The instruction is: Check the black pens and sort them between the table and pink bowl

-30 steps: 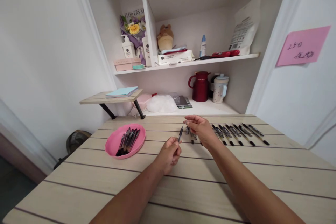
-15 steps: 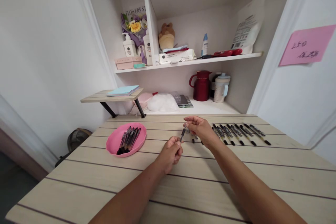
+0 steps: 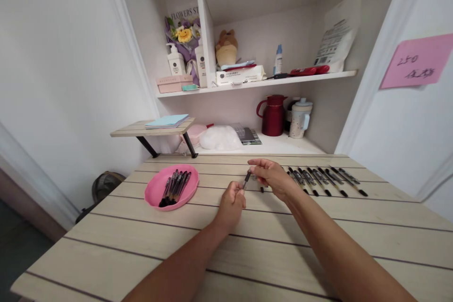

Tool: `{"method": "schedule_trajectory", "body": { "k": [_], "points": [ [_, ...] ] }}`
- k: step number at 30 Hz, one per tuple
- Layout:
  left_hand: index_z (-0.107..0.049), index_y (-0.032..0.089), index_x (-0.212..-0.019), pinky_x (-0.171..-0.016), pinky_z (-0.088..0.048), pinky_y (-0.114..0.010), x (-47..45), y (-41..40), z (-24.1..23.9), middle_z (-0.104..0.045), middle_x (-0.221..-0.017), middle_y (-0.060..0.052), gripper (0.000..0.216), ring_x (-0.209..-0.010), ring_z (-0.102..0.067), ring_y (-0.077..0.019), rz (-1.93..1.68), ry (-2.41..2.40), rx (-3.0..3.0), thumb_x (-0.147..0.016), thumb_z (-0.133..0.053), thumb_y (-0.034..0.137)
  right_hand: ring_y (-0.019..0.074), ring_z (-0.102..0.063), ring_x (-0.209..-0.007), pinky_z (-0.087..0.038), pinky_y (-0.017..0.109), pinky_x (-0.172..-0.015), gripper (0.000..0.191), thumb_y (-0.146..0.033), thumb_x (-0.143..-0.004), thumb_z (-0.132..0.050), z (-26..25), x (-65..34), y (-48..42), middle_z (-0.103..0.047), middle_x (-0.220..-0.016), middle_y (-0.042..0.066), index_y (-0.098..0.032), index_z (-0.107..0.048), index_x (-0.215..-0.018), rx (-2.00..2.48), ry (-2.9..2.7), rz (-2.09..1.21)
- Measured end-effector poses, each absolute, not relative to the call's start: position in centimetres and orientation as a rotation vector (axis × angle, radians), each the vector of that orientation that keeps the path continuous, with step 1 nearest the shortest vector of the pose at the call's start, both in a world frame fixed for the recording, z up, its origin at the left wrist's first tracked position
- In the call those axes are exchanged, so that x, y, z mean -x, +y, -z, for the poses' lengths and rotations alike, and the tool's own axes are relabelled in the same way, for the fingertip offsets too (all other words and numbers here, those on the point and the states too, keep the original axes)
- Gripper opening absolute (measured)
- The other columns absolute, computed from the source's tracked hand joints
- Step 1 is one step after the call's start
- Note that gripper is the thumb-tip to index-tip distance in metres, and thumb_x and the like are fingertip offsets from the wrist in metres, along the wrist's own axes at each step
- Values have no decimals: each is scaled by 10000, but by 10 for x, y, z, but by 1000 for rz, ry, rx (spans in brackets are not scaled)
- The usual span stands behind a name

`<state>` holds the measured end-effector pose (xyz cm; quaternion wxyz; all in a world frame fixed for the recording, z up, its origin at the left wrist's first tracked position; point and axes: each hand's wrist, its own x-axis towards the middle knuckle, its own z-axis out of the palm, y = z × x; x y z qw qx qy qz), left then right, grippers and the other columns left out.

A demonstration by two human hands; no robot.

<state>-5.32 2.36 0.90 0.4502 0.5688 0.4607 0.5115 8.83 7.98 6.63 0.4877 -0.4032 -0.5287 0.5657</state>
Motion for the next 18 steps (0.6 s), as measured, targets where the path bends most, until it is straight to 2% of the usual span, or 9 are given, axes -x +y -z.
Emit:
{"method": "schedule_trajectory", "body": {
  "k": [2,4,6,9,11,13,15,18],
  "points": [
    [-419,181,-885,-456,-235,-184,54,23,-10,-416,-529,68,107,-427,-285,-55,-1249,1109,-1397,-817,-381,254,33,-422,-432,-209,185,-362,320,-350,-614,-667,-67,-91,78,-614,-767,22,-160,-614,-865,957,-1271,-1448],
    [-412,184,-887,-454,-229,-185,53,23,-9,-415,-532,70,110,-422,-280,-54,-1237,1098,-1376,-819,-383,265,31,-417,-448,-210,184,-365,301,-363,-610,-672,-66,-91,78,-616,-808,32,-154,-630,-822,928,-1271,-1486],
    [-410,185,-888,-452,-223,-185,53,24,-8,-413,-533,71,114,-419,-276,-53,-1226,1098,-1361,-817,-389,272,30,-381,-429,-197,182,-365,272,-350,-582,-696,-64,-90,79,-589,-669,3,-147,-631,-751,924,-1278,-1485],
    [-413,184,-895,-450,-215,-185,53,24,-7,-408,-532,73,120,-415,-263,-51,-1213,1096,-1359,-817,-385,272,33,-319,-383,-174,183,-363,256,-364,-566,-709,-61,-88,79,-442,-437,-62,-154,-569,-610,987,-1266,-1438],
    [-417,182,-895,-451,-215,-185,53,23,-7,-408,-531,73,127,-416,-263,-51,-1205,1092,-1356,-813,-389,276,38,-334,-382,-176,186,-363,277,-400,-587,-688,-61,-87,78,-444,-435,-61,-159,-552,-595,993,-1284,-1450],
    [-421,180,-897,-453,-219,-185,53,23,-8,-409,-532,72,139,-419,-269,-52,-1203,1091,-1349,-807,-400,284,42,-383,-418,-186,186,-367,276,-409,-604,-671,-62,-88,77,-539,-554,-25,-153,-588,-667,925,-1310,-1512],
    [-424,178,-902,-455,-224,-186,53,22,-9,-412,-531,71,150,-423,-278,-54,-1201,1090,-1352,-801,-405,288,39,-394,-434,-189,185,-369,283,-382,-593,-682,-61,-89,77,-574,-629,-7,-147,-610,-732,864,-1310,-1564],
    [-425,178,-899,-457,-225,-188,53,21,-10,-412,-528,70,149,-425,-282,-56,-1200,1098,-1352,-799,-403,287,31,-325,-388,-169,183,-364,261,-351,-559,-709,-58,-89,78,-471,-467,-57,-150,-568,-647,914,-1268,-1534]
  ]
}}
